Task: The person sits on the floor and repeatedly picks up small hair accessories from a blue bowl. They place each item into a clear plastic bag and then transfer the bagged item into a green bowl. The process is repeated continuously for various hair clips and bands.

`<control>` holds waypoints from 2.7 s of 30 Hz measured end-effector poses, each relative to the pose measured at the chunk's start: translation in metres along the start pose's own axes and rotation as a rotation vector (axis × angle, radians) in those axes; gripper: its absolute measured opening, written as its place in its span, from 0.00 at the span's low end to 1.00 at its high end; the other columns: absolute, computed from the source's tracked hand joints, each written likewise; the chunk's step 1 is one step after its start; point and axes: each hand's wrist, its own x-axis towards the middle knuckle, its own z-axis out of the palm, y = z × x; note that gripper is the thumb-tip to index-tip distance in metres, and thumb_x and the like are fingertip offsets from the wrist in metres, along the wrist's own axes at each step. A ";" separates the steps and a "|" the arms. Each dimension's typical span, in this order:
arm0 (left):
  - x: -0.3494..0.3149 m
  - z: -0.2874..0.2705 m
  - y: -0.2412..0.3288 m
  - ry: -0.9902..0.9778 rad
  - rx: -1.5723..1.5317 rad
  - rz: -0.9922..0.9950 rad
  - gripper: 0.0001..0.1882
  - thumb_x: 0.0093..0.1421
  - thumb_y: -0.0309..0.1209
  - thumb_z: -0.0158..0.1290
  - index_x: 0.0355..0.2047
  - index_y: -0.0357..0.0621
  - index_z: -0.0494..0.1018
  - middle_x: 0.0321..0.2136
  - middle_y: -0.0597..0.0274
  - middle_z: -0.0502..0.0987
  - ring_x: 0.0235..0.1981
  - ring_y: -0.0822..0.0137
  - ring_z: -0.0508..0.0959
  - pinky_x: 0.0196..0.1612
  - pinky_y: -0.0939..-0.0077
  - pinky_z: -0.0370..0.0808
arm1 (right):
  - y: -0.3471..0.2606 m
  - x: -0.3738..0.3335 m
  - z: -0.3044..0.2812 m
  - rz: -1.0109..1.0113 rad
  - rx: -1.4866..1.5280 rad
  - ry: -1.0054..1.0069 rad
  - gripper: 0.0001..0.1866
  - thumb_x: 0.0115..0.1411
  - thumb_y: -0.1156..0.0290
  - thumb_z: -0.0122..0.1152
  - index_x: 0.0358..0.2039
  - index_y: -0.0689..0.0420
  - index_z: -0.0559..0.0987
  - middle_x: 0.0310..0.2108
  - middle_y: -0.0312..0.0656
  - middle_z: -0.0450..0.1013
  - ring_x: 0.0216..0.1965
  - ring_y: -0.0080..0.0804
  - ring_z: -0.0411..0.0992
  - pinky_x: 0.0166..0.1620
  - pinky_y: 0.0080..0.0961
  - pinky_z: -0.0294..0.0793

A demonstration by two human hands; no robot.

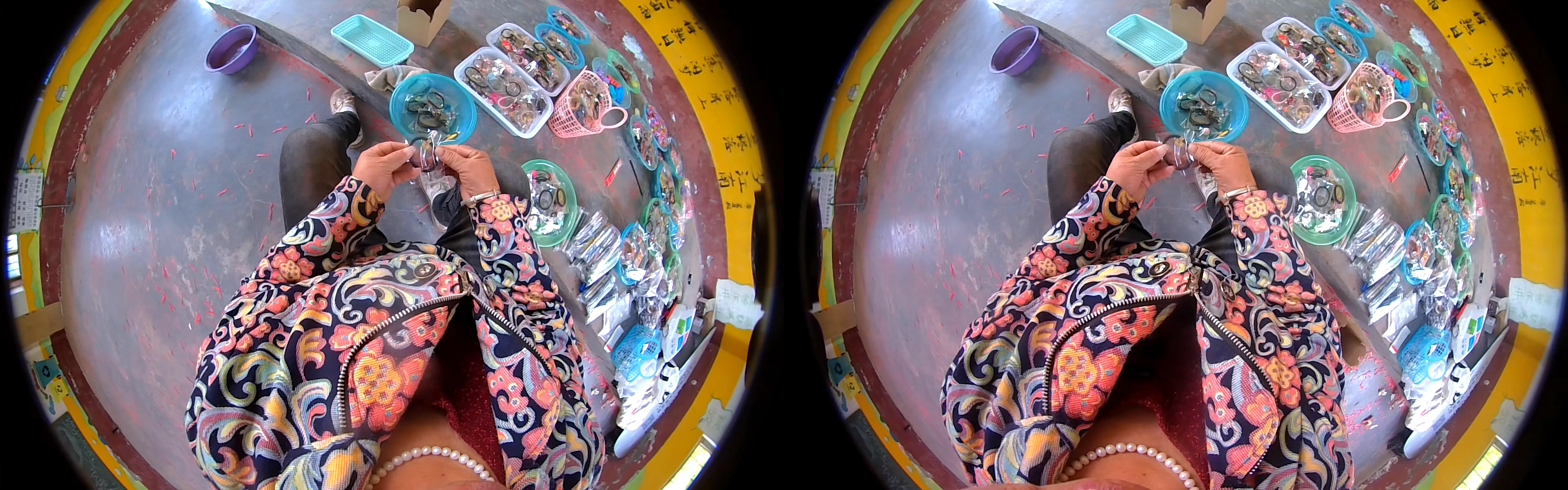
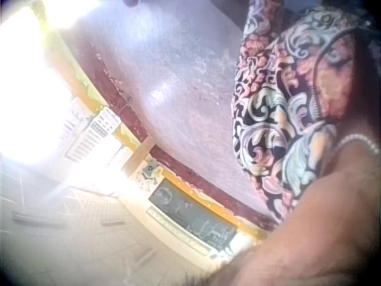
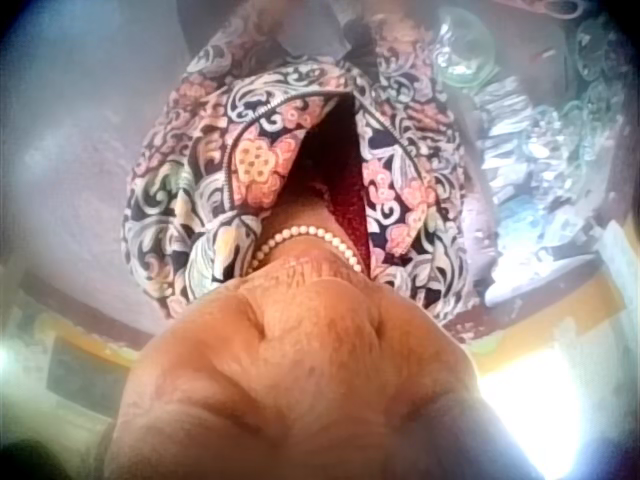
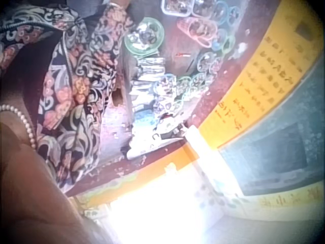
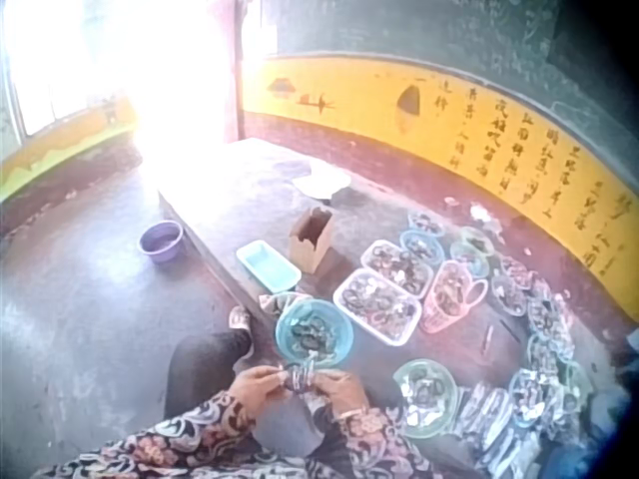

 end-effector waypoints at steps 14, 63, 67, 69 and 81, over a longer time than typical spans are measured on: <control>-0.004 0.005 0.000 -0.013 0.141 0.006 0.06 0.54 0.25 0.48 0.31 0.34 0.69 0.28 0.56 0.74 0.30 0.67 0.76 0.34 0.78 0.76 | -0.007 -0.002 0.002 0.003 0.022 -0.003 0.10 0.48 0.69 0.61 0.30 0.60 0.77 0.21 0.32 0.72 0.20 0.14 0.64 0.24 0.11 0.61; 0.026 -0.061 -0.016 0.118 0.307 -0.071 0.12 0.57 0.34 0.45 0.34 0.38 0.68 0.30 0.58 0.75 0.30 0.69 0.75 0.29 0.83 0.71 | 0.042 -0.091 -0.321 0.058 -0.055 0.902 0.10 0.50 0.65 0.55 0.27 0.59 0.74 0.20 0.33 0.69 0.17 0.18 0.62 0.19 0.13 0.60; 0.023 -0.058 -0.014 0.133 0.322 -0.080 0.12 0.57 0.34 0.45 0.34 0.38 0.69 0.30 0.57 0.75 0.30 0.68 0.75 0.29 0.83 0.71 | 0.078 -0.088 -0.340 0.194 0.113 0.964 0.11 0.50 0.63 0.53 0.24 0.60 0.73 0.18 0.37 0.69 0.17 0.27 0.64 0.22 0.23 0.64; 0.023 -0.061 -0.013 0.134 0.329 -0.069 0.12 0.56 0.34 0.46 0.34 0.38 0.69 0.30 0.57 0.75 0.30 0.68 0.75 0.29 0.83 0.71 | 0.076 -0.101 -0.346 0.245 -1.451 0.444 0.10 0.48 0.65 0.54 0.26 0.58 0.73 0.19 0.41 0.70 0.20 0.36 0.68 0.26 0.29 0.67; 0.033 -0.045 -0.010 0.088 0.378 -0.037 0.13 0.56 0.34 0.46 0.34 0.36 0.69 0.30 0.55 0.74 0.31 0.67 0.75 0.33 0.80 0.71 | -0.072 -0.020 -0.102 -0.403 -0.294 0.512 0.09 0.54 0.70 0.50 0.33 0.58 0.76 0.30 0.36 0.74 0.29 0.18 0.70 0.24 0.11 0.62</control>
